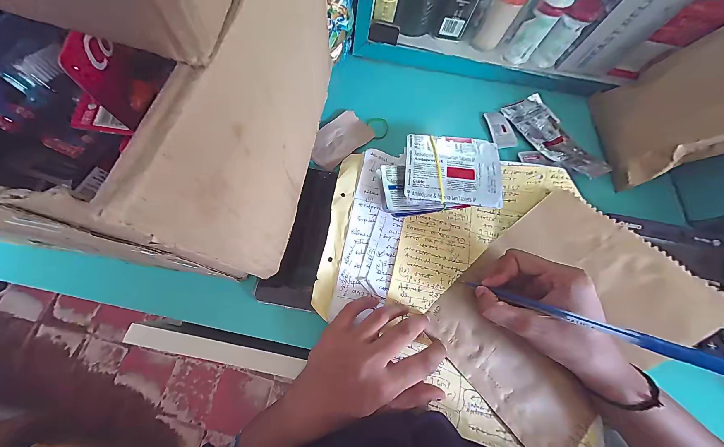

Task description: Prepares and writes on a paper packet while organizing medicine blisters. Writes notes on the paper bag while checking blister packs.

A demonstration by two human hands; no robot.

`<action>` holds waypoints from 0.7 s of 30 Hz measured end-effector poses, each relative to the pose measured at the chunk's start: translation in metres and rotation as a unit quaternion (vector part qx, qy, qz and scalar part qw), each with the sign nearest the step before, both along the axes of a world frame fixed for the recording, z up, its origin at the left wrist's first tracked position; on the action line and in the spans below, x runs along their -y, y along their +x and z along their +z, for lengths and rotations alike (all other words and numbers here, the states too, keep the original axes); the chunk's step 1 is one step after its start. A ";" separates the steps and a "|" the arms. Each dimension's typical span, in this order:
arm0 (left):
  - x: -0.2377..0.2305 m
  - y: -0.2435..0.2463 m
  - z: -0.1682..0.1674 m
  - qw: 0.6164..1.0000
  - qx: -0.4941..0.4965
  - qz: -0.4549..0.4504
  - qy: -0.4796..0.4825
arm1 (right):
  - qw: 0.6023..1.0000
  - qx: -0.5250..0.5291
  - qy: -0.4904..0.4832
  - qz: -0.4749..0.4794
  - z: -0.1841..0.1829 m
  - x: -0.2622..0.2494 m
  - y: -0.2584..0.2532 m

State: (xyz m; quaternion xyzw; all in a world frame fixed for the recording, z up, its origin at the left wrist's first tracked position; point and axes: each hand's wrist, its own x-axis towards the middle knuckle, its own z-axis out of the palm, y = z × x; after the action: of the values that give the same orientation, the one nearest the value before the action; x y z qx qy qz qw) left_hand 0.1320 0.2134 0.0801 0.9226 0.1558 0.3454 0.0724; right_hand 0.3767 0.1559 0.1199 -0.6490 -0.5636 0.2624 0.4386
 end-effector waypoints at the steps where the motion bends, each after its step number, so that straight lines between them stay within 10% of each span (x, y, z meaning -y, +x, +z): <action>1: 0.000 0.000 0.000 1.000 0.002 0.001 0.000 | 1.000 0.000 -0.003 -0.002 0.000 0.001 0.000; 21: 0.000 0.001 -0.001 1.000 0.001 0.006 0.003 | 1.000 0.012 0.003 -0.025 0.002 -0.001 -0.001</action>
State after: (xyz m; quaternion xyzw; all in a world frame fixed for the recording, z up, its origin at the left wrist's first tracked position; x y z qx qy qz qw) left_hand 0.1329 0.2135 0.0794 0.9214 0.1604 0.3475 0.0673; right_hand 0.3762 0.1571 0.1220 -0.6645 -0.5530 0.2419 0.4405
